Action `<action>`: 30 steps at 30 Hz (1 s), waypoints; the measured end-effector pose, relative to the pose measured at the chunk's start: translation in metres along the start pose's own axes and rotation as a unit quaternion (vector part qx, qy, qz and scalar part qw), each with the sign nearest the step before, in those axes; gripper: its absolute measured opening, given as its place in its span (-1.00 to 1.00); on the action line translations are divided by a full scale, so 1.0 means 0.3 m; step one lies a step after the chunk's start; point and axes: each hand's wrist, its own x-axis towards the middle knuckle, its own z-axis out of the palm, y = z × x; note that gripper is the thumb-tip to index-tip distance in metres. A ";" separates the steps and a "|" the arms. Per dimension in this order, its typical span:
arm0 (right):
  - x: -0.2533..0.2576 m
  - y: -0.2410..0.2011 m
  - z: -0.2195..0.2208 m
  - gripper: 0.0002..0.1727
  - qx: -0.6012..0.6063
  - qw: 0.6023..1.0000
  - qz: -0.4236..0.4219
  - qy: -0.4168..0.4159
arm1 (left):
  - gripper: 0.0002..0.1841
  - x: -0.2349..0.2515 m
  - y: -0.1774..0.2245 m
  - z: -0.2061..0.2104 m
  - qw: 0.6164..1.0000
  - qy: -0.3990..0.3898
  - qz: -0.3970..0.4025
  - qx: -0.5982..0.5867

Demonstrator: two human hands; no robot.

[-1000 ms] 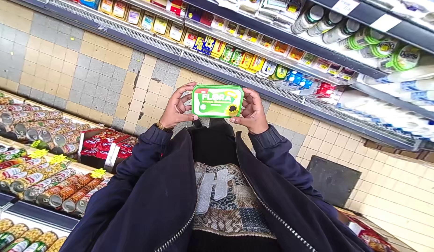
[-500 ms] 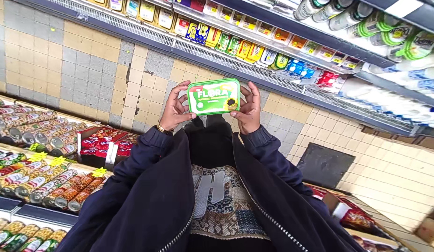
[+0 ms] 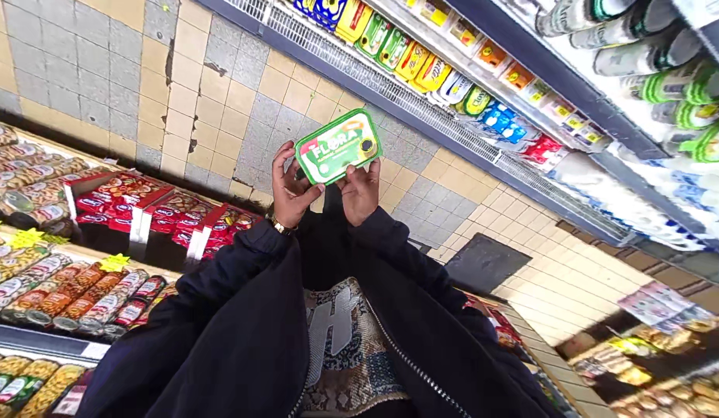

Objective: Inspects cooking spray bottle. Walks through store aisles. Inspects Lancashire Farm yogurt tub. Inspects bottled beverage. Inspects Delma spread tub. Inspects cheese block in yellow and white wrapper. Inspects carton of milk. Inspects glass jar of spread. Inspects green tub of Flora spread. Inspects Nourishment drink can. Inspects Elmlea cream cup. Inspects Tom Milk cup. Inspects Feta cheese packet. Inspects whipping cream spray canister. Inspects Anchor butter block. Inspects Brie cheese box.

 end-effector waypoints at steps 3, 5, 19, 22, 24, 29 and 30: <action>0.134 -0.013 -0.055 -0.16 -0.035 0.999 0.012 -0.003 | -0.06 0.036 -0.090 0.030 0.999 0.040 -0.011 0.028; 0.249 -0.018 -0.104 -0.21 -0.072 0.997 0.021 0.004 | -0.03 0.059 -0.130 0.033 0.996 0.056 -0.032 0.058; 1.253 -0.129 -0.247 -0.47 -0.277 0.939 0.060 0.194 | -0.16 -0.024 -0.247 -0.179 0.978 0.143 -0.097 0.120; 1.505 -0.021 -0.487 -0.40 -0.260 0.957 -0.034 0.125 | -0.31 -0.045 -0.277 -0.178 0.974 0.156 -0.109 0.122; 1.593 -0.019 -0.496 -0.38 -0.264 0.955 -0.041 0.132 | -0.39 -0.059 -0.298 -0.177 0.972 0.160 -0.122 0.122; 1.731 -0.014 -0.481 -0.39 -0.252 0.958 -0.061 0.119 | -0.51 -0.085 -0.329 -0.185 0.966 0.173 -0.148 0.120; 1.746 -0.017 -0.473 -0.41 -0.251 0.958 -0.060 0.122 | -0.53 -0.089 -0.335 -0.186 0.966 0.174 -0.149 0.117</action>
